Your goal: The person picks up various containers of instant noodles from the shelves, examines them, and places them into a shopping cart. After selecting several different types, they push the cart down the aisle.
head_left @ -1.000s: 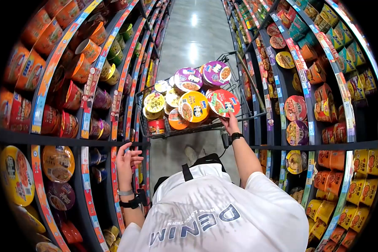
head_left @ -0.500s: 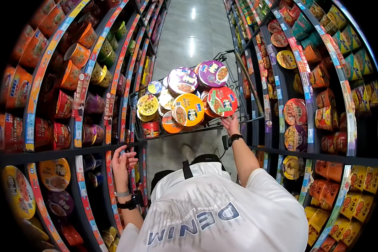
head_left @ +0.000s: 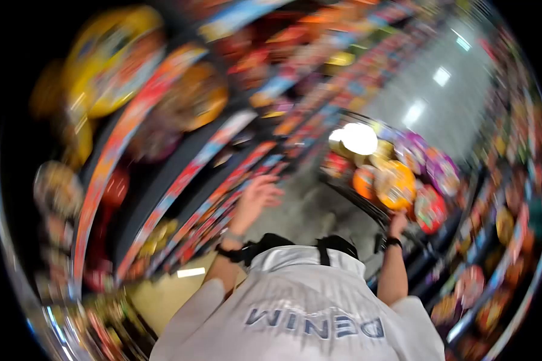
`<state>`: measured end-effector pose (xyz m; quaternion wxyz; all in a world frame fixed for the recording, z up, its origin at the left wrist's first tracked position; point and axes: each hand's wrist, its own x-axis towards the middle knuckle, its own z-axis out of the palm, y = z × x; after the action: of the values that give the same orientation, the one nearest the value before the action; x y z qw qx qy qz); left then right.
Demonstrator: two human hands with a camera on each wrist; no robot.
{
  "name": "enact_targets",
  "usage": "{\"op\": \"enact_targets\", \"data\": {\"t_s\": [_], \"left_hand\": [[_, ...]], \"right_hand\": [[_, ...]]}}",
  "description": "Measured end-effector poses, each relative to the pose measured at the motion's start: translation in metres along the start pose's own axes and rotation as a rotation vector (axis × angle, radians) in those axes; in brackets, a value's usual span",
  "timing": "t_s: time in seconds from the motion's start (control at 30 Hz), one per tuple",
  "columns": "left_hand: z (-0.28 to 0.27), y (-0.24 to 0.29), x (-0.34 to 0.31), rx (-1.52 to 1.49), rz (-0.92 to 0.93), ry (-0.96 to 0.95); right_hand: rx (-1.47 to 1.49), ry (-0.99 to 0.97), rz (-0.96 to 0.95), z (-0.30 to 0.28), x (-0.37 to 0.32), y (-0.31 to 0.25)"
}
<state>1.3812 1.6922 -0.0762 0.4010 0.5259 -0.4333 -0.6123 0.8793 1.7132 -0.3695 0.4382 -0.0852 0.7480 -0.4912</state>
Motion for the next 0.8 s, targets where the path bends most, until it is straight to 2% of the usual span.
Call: {"op": "enact_targets", "data": {"t_s": [0.03, 0.07, 0.1, 0.13, 0.17, 0.2, 0.27, 0.3, 0.37, 0.4, 0.43, 0.47, 0.5, 0.53, 0.57, 0.6, 0.63, 0.67, 0.7, 0.73, 0.77, 0.8], "left_hand": [[-0.016, 0.003, -0.010, 0.032, 0.011, 0.018], [-0.034, -0.002, -0.020, 0.024, 0.039, 0.057], [-0.052, -0.007, -0.034, 0.009, 0.065, 0.086], [-0.071, -0.008, -0.051, -0.009, 0.088, 0.181], [-0.090, -0.010, -0.069, 0.010, 0.128, 0.206], [-0.110, -0.012, -0.090, 0.033, 0.164, 0.214], [-0.158, -0.018, -0.142, -0.021, 0.187, 0.318], [-0.180, -0.022, -0.166, -0.054, 0.197, 0.371], [-0.225, -0.036, -0.218, -0.086, 0.262, 0.540], [-0.245, -0.039, -0.247, -0.064, 0.255, 0.630], [-0.264, -0.041, -0.277, -0.042, 0.243, 0.722], [-0.285, -0.052, -0.304, -0.057, 0.283, 0.811], [-0.307, -0.065, -0.330, -0.067, 0.333, 0.897], [-0.327, -0.072, -0.359, -0.082, 0.351, 1.008], [-0.346, -0.078, -0.388, -0.095, 0.368, 1.119], [-0.368, -0.086, -0.418, -0.123, 0.422, 1.212], [-0.390, -0.095, -0.448, -0.150, 0.471, 1.301], [-0.412, -0.102, -0.474, -0.138, 0.468, 1.430], [-0.433, -0.108, -0.499, -0.124, 0.463, 1.557], [-0.452, -0.113, -0.523, -0.162, 0.485, 1.585], [-0.471, -0.118, -0.544, -0.201, 0.508, 1.611], [-0.497, -0.129, -0.558, -0.233, 0.533, 1.679]], "right_hand": [[0.184, -0.044, -0.189, 0.032, -0.009, 0.002], [0.266, -0.028, -0.188, 0.064, -0.013, 0.000], [0.220, -0.262, -0.223, 0.065, 0.034, 0.030], [0.249, -0.212, -0.142, 0.094, -0.022, -0.007], [0.183, -0.151, -0.135, 0.122, -0.049, -0.019], [0.108, -0.242, -0.204, 0.151, -0.098, -0.032], [0.020, -0.421, -0.263, 0.191, -0.106, -0.007], [0.029, -0.499, -0.307, 0.218, -0.089, 0.014], [0.112, -0.649, -0.310, 0.275, -0.157, 0.014], [0.187, -0.565, -0.394, 0.315, -0.210, 0.018], [-0.041, -0.690, -0.494, 0.329, -0.268, 0.011], [0.024, -0.857, -0.447, 0.353, -0.306, 0.014], [-0.062, -0.913, -0.443, 0.370, -0.362, 0.013], [-0.134, -0.954, -0.557, 0.389, -0.424, 0.014], [-0.122, -1.163, -0.651, 0.409, -0.463, 0.025], [-0.103, -1.410, -0.619, 0.428, -0.509, 0.029], [-0.222, -1.452, -0.650, 0.435, -0.563, 0.030], [-0.247, -1.560, -0.776, 0.447, -0.607, 0.037], [-0.230, -1.709, -0.686, 0.457, -0.646, 0.044], [-0.304, -1.777, -0.766, 0.463, -0.688, 0.048], [-0.346, -1.843, -0.769, 0.464, -0.732, 0.050], [-0.256, -1.978, -0.695, 0.475, -0.767, 0.063]]}}
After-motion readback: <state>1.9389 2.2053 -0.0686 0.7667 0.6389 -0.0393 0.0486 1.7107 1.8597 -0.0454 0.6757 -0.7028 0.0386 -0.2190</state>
